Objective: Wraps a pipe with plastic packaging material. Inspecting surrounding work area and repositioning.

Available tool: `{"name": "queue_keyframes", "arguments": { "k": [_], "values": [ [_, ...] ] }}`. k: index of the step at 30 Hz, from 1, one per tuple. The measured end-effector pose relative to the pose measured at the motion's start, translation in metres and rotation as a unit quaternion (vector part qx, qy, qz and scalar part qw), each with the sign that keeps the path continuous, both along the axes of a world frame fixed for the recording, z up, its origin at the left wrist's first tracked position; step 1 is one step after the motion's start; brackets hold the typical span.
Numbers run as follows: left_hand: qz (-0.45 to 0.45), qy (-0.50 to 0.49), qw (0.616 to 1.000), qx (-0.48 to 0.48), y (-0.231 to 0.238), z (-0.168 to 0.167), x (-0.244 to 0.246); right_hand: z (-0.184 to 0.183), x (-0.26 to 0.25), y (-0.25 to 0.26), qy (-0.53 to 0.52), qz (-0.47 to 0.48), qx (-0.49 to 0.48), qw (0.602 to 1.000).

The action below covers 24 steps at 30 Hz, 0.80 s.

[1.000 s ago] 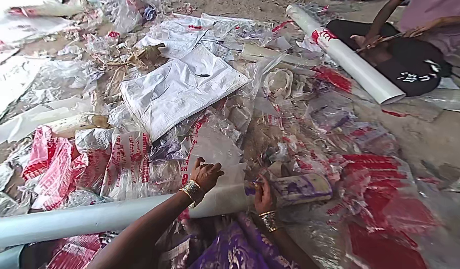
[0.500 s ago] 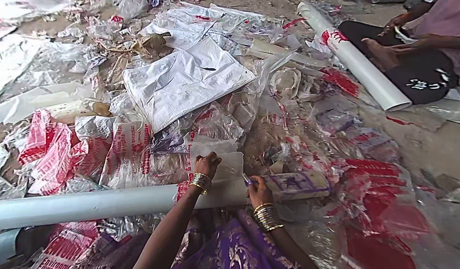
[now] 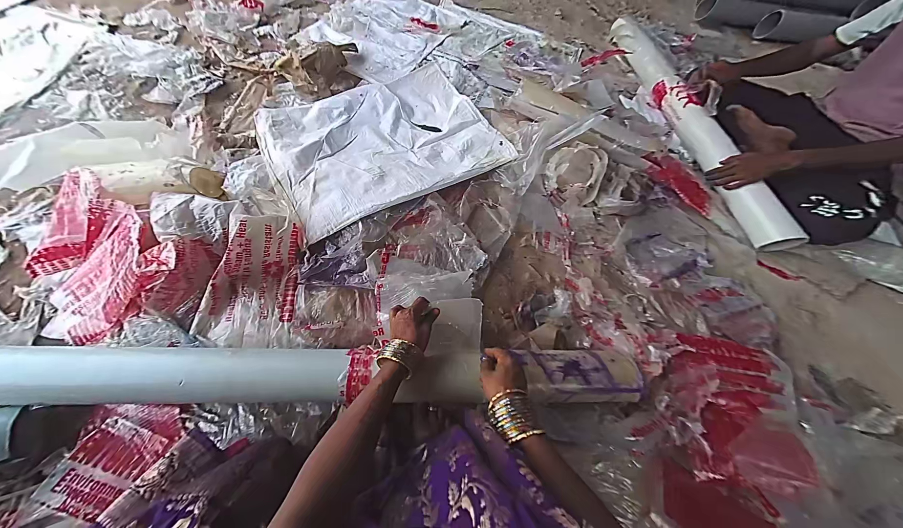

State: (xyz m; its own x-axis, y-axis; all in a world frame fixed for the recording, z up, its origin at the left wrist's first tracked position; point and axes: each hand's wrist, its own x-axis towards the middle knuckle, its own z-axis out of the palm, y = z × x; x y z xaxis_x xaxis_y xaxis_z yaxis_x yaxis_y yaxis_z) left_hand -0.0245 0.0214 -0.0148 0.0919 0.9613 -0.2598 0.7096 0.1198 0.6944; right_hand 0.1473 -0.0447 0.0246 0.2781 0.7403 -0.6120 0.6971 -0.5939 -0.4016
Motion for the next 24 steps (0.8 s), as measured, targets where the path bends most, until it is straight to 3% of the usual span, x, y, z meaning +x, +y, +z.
{"name": "queue_keyframes", "arguments": {
  "k": [11, 12, 14, 16, 20, 24],
  "values": [
    [0.012, -0.006, 0.999, 0.033, -0.011, 0.003, 0.002, 0.014, -0.002, 0.013, -0.037, 0.059, -0.054, 0.996],
    [0.045, -0.02, 0.998, 0.048, -0.012, 0.0, 0.002, 0.016, -0.003, 0.009, -0.038, 0.067, -0.055, 0.995],
    [0.196, -0.071, 0.973, 0.104, -0.009, -0.011, 0.0, 0.018, -0.005, -0.001, -0.042, 0.081, -0.056, 0.994],
    [0.285, -0.088, 0.951, 0.083, 0.001, -0.009, -0.006, 0.016, -0.008, -0.006, -0.049, 0.08, -0.055, 0.994],
    [0.215, -0.093, 0.958, 0.168, -0.009, -0.012, -0.005, 0.002, 0.012, -0.002, 0.044, -0.001, -0.001, 0.999],
    [0.116, -0.061, 0.956, 0.264, -0.019, -0.012, -0.003, 0.003, 0.043, 0.003, 0.196, -0.141, 0.162, 0.957]
  ]
}}
